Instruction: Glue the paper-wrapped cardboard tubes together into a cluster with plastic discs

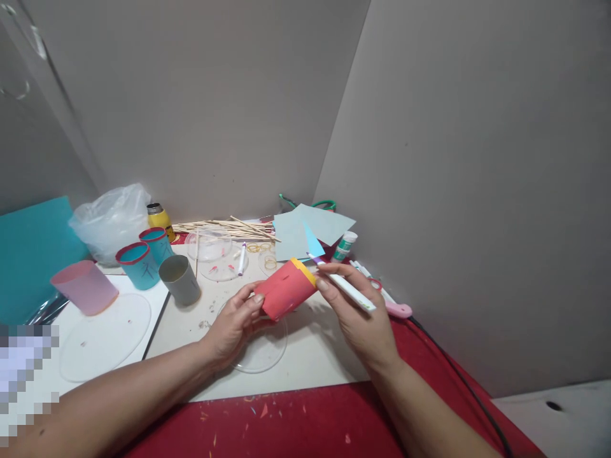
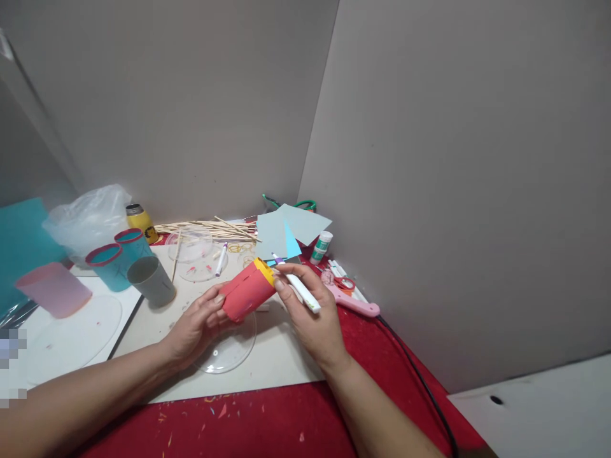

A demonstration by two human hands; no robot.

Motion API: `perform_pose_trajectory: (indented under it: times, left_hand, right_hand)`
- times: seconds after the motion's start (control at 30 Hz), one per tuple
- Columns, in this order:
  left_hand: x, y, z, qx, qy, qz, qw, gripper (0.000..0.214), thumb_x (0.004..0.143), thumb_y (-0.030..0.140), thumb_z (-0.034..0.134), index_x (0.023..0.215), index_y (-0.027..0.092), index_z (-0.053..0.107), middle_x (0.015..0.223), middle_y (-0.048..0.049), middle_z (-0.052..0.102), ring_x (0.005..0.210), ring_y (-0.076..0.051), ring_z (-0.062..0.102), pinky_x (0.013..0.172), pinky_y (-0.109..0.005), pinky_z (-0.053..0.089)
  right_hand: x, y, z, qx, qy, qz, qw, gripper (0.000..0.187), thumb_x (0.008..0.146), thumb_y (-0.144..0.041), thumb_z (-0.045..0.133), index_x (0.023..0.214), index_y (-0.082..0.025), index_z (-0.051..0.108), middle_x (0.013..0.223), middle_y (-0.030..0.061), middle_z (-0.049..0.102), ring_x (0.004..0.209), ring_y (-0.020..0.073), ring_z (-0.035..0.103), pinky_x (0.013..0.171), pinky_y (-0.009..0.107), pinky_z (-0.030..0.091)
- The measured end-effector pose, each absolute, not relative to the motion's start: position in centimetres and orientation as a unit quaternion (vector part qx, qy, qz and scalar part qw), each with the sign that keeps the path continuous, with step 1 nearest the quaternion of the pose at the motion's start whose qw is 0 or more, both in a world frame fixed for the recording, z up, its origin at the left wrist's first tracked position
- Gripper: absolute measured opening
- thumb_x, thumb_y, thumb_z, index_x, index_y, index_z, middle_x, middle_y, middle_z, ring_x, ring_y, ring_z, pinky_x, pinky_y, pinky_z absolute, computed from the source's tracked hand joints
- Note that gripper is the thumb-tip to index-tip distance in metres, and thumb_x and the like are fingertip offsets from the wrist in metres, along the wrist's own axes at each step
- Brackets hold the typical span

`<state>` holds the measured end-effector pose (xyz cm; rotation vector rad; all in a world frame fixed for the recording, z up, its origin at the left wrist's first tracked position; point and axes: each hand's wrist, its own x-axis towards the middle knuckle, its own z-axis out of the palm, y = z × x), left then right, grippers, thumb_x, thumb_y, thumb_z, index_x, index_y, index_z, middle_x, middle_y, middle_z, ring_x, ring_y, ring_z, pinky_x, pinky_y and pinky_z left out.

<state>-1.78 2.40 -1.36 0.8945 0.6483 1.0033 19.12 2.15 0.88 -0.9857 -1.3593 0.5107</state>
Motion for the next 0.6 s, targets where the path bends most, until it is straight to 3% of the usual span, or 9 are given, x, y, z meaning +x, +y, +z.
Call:
perform_pose_trajectory:
  times: [0.13,0.27,0.6]
  left_hand:
    - [-1.9,2.5,-1.6,0.437,0.311,0.478,0.695,0.054,0.082,0.041,0.081,0.128,0.022,0.058,0.124,-0.0117,0.067,0.102,-0.022,0.067,0.089,-0.033,0.051]
    - [-1.9,2.4,-1.8,0.492,0.324,0.496,0.638,0.061,0.075,0.035,0.087,0.127,0.023,0.058,0.13,-0.0112,0.064,0.116,-0.026,0.063,0.094,-0.033,0.051]
    - [-2.1,2.1,-3.2,0.64,0.354,0.51,0.453,0.068,0.08,0.033,0.081,0.14,0.027,0.049,0.144,-0.0104,0.052,0.129,-0.028,0.055,0.109,-0.044,0.047]
  right_hand:
    - [19.1,2.1,1.1,-0.434,-0.578,0.234,0.65,0.015,0.086,-0.035,0.074,0.097,-0.026,0.071,0.093,0.0019,0.078,0.085,0.0204,0.074,0.075,0.033,0.06]
    - [19.1,2.0,1.0,-0.436,-0.58,0.24,0.645,0.013,0.086,-0.034,0.074,0.096,-0.026,0.072,0.09,0.0009,0.077,0.08,0.0191,0.073,0.07,0.03,0.059]
    - [19.1,1.6,0.9,-0.414,-0.581,0.271,0.646,0.011,0.087,-0.03,0.075,0.098,-0.03,0.073,0.092,-0.0012,0.076,0.086,0.0177,0.073,0.077,0.028,0.059]
